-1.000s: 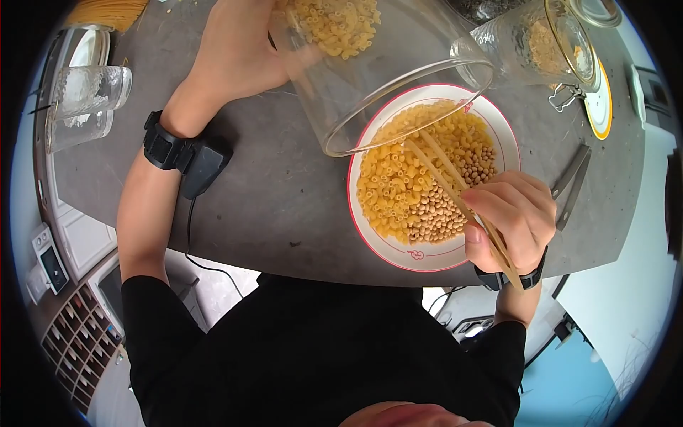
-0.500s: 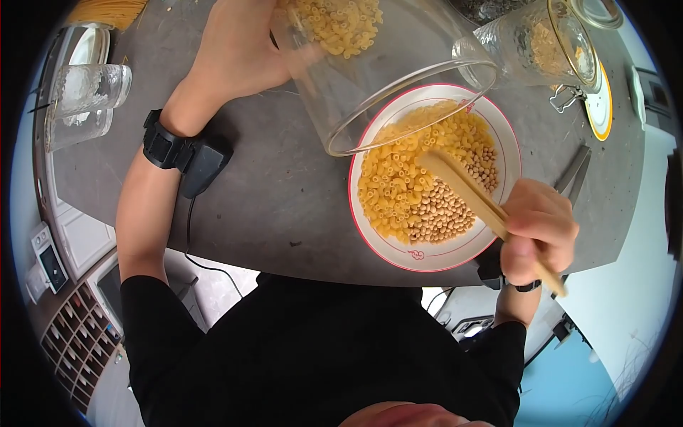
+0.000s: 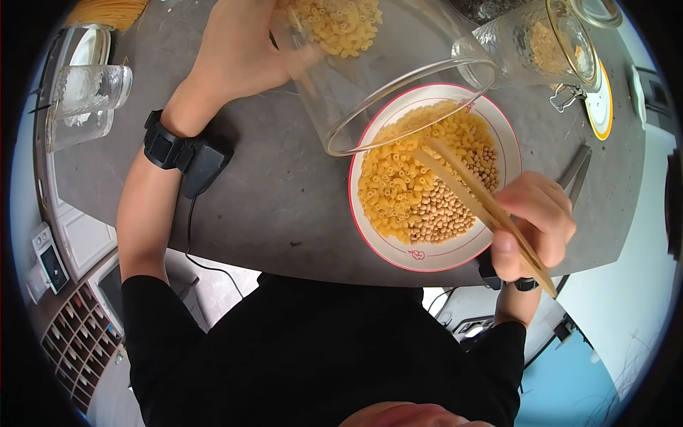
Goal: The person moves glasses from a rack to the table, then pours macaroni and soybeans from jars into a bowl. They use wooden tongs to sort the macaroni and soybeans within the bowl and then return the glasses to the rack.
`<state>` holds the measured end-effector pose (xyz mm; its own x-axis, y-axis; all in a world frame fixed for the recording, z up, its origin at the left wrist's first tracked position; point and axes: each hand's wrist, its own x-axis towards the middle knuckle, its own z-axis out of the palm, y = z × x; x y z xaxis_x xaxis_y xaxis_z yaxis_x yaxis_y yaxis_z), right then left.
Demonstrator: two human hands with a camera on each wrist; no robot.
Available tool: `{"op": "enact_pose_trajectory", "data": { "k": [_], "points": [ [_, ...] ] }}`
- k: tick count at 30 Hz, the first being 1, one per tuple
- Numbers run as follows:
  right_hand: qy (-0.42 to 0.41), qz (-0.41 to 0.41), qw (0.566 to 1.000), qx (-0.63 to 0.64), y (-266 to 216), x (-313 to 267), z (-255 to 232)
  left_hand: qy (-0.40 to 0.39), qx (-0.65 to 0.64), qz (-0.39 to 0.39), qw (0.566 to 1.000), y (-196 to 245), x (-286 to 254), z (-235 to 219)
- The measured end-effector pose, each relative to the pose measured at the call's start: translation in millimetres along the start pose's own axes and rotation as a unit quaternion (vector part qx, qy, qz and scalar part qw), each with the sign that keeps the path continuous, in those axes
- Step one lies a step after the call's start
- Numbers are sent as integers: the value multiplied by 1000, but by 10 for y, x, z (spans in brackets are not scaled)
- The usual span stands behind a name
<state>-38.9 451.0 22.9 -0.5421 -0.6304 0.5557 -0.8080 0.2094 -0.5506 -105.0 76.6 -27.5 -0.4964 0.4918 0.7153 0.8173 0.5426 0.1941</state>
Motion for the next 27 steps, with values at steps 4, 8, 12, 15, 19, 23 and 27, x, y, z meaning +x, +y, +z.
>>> {"op": "enact_pose_trajectory", "data": {
  "k": [4,8,12,15,19,23,27],
  "points": [
    [-37,-17,998,-36,41,32,88,11,-9,14,1000,-27,-6,19],
    [-46,-32,998,-27,39,10,133,10,-17,4,1000,-20,-22,33],
    [-37,-45,998,-31,26,6,161,6,-12,0,1000,-29,-24,14],
    [-31,-39,998,-28,1,19,136,14,-12,8,1000,-39,-22,35],
    [-4,4,998,60,-30,11,88,5,-9,-1,1000,-2,-7,15],
    [9,50,986,157,-55,12,19,14,-6,7,1000,-21,-8,30],
    [89,69,967,230,-83,-104,34,7,-2,1,1000,-7,-6,15]
  ]
}}
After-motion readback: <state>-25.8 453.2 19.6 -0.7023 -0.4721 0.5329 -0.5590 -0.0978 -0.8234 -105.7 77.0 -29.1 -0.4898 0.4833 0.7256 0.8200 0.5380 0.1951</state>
